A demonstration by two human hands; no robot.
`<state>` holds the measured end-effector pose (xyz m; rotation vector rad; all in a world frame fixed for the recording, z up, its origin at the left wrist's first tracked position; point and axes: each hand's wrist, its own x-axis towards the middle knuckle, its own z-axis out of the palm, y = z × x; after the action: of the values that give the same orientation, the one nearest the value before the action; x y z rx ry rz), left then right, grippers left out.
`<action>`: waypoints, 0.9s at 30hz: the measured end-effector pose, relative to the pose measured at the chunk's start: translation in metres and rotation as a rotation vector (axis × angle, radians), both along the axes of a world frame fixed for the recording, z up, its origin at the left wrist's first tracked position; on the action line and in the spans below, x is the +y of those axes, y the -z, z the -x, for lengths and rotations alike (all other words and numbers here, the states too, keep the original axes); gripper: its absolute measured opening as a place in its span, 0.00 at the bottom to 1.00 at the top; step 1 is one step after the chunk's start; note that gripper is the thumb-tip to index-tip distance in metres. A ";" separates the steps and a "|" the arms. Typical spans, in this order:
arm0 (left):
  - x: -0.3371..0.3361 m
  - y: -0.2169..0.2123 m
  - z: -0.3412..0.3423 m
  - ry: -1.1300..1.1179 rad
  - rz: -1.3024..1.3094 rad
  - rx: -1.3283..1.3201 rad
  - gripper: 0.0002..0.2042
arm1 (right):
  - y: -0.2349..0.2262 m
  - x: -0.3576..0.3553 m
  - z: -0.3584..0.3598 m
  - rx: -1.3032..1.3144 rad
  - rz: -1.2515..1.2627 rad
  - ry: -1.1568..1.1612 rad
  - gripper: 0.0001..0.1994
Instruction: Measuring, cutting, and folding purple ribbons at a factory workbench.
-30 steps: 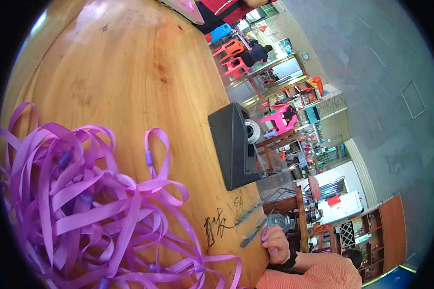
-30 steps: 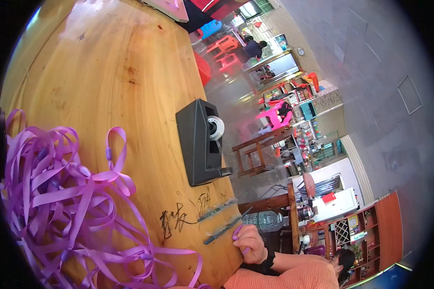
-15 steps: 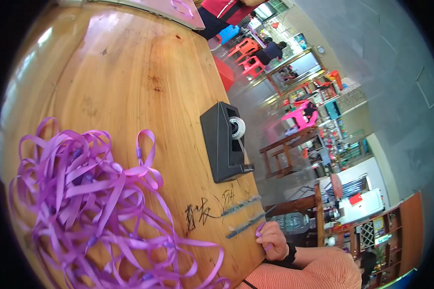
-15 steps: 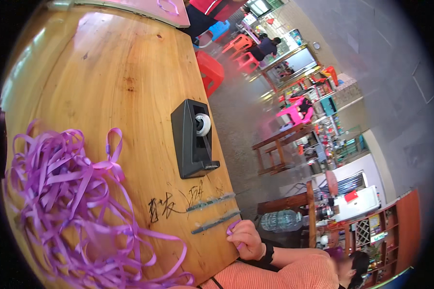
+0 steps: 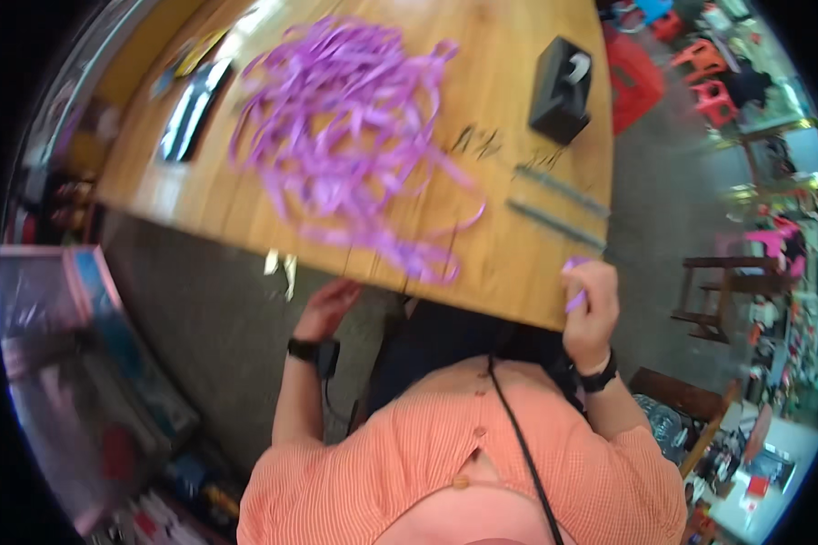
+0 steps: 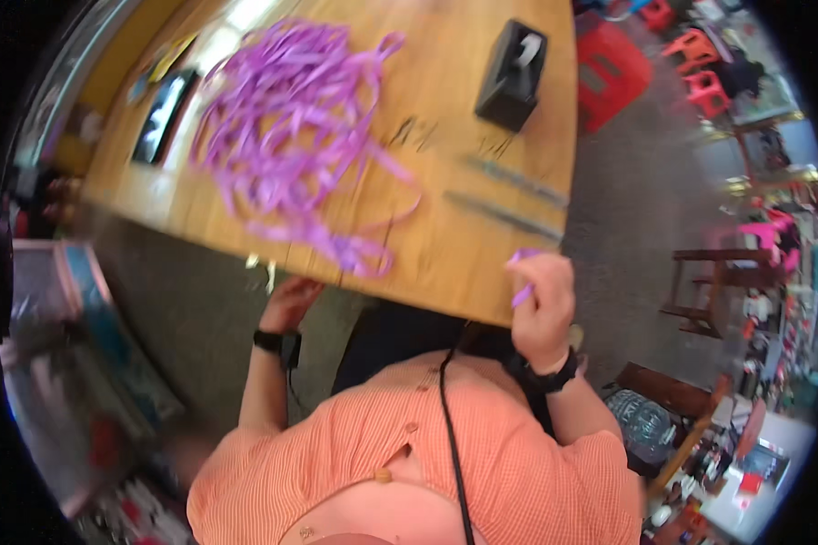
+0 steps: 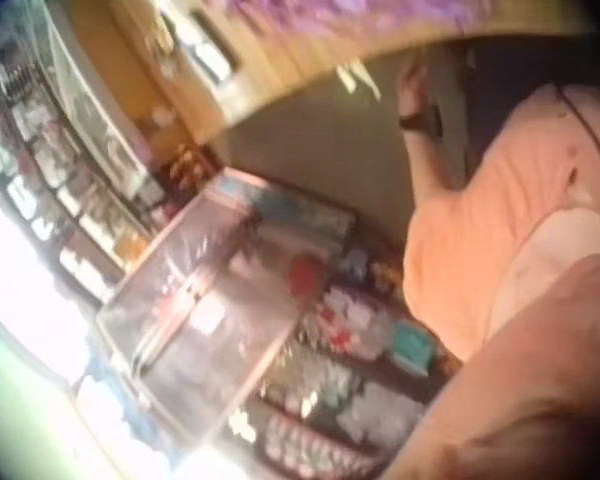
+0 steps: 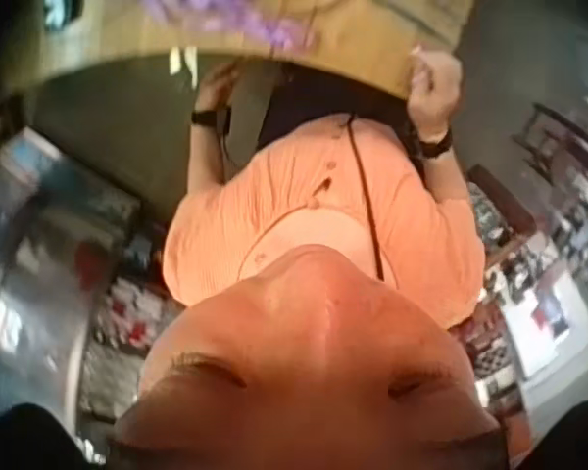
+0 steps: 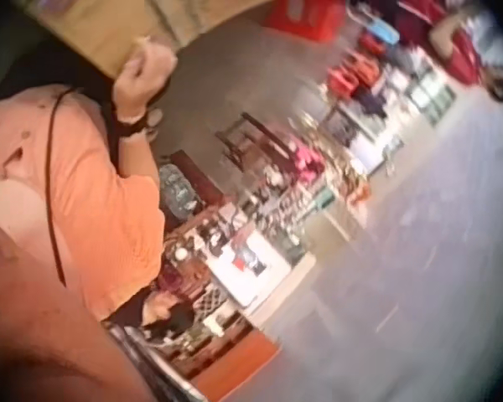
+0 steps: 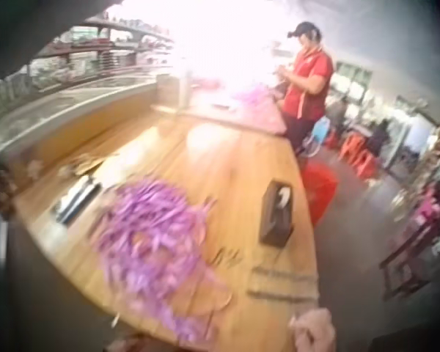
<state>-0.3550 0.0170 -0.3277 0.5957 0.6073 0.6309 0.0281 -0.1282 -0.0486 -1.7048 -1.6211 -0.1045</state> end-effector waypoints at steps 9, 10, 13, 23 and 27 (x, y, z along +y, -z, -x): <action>-0.041 -0.155 0.008 0.027 -0.245 -0.002 0.29 | 0.020 -0.018 0.003 0.141 -0.089 -0.068 0.06; -0.038 -0.150 0.010 0.050 -0.253 0.118 0.28 | 0.020 -0.021 0.006 0.129 -0.102 -0.084 0.06; -0.021 -0.096 0.012 0.110 -0.249 0.278 0.28 | 0.022 -0.028 0.011 0.064 -0.129 -0.083 0.05; 0.052 0.247 0.062 0.797 -0.587 1.338 0.34 | 0.034 -0.002 0.044 -0.012 -0.130 0.064 0.05; -0.008 0.254 -0.070 0.873 -0.587 1.051 0.33 | 0.037 -0.022 0.017 -0.159 -0.006 0.195 0.04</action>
<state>-0.2851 0.0091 -0.5816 1.6609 1.0283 -0.4274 0.0110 -0.1501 -0.0855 -1.8871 -1.5603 -0.3482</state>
